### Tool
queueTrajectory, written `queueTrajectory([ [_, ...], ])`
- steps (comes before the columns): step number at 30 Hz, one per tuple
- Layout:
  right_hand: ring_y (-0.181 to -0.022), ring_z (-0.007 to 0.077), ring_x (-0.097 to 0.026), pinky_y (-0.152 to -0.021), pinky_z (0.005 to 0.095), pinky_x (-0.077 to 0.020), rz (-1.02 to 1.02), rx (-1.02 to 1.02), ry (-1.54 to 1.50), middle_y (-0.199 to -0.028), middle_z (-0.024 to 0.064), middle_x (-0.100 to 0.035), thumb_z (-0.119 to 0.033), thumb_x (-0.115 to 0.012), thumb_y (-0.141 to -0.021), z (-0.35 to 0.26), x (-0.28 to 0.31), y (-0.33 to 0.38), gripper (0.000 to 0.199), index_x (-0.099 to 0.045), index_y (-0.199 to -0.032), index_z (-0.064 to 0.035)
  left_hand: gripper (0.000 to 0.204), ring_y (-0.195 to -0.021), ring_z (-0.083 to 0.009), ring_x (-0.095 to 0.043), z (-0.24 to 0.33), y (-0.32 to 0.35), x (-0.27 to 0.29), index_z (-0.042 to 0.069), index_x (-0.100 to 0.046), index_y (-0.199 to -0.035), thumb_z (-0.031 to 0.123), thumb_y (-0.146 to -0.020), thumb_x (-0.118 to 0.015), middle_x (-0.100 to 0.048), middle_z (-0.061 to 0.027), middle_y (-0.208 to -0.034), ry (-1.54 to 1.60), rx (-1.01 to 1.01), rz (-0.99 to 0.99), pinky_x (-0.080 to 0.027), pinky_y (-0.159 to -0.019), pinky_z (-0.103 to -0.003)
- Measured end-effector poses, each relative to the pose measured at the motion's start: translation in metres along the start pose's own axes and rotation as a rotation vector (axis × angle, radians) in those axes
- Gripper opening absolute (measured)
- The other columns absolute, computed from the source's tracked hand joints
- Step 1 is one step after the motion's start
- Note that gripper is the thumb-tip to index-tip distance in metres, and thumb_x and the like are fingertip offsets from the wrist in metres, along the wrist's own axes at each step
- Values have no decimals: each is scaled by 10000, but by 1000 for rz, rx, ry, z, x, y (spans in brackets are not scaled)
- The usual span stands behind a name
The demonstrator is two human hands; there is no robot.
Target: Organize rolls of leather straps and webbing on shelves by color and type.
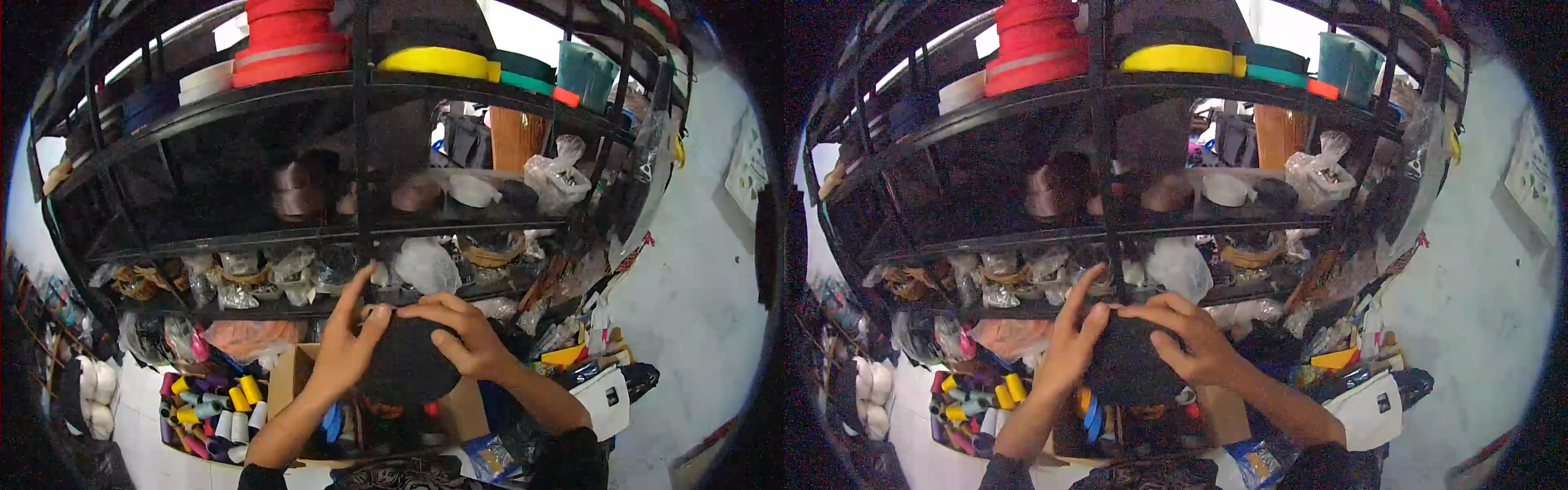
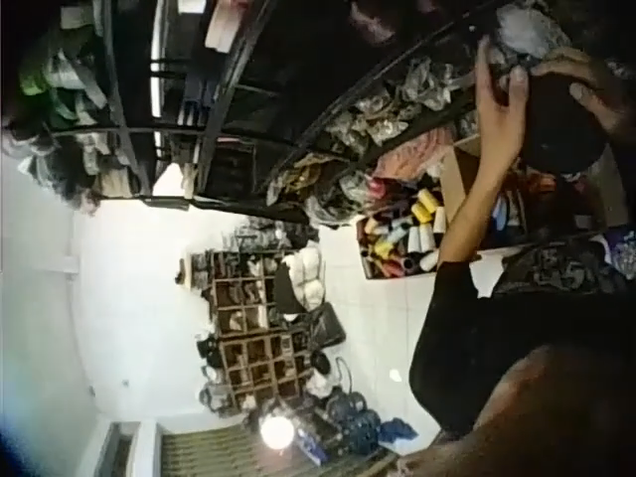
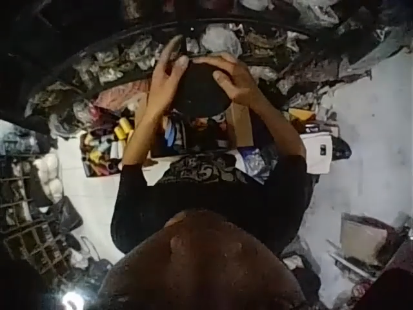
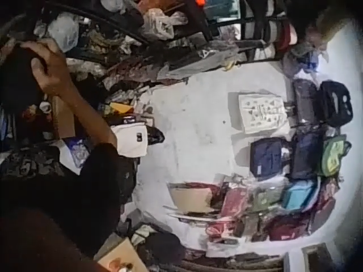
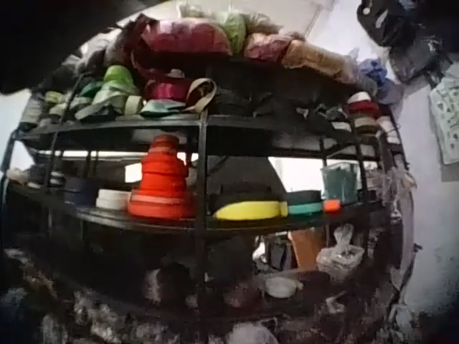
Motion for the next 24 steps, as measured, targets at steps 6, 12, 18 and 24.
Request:
queueTrajectory([
  [6,-1020,318,-507,-899,373,-372,12,2,-31,-1091,201,-509,-100,-467,-776,0,13,-2,355,-562,-1105,-8,241,-826,-83,-545,16,-11,-15,-15,-627,-983,188,-884,-541,-643,-74,-868,-245,-117,-112,-432,-754,-242],
  [12,-1151,327,-440,-977,380,-332,7,24,195,-1213,201,-436,-243,-597,-793,-2,39,-19,526,-455,-1249,-24,290,-690,-73,-533,28,-46,-17,-22,-659,-840,265,-832,-623,-628,-41,-708,-325,-107,-74,-426,-633,-231],
  [18,-1304,401,-204,-1045,451,-236,216,148,437,-1395,269,-170,-339,-818,-552,-41,68,-30,1129,-139,-1390,-5,406,-653,-71,-512,79,-111,-10,-47,-646,-788,350,-851,-589,-600,-26,-711,-56,-95,13,-412,-595,-230],
  [24,-1240,320,-337,-1027,414,-295,649,365,508,-1354,236,-256,-185,-873,-434,-70,142,-83,1276,-52,-1399,-35,403,-774,-179,-582,150,-188,-44,-73,-599,-968,309,-852,-544,-622,-121,-874,196,-187,-24,-453,-670,-298],
])
Point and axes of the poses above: each hand's wrist, its own y-axis away from the middle knuckle, its own x-axis out of the back of the hand, z = x × y, the point moved 9 cm from there along -y, towards the middle knuckle
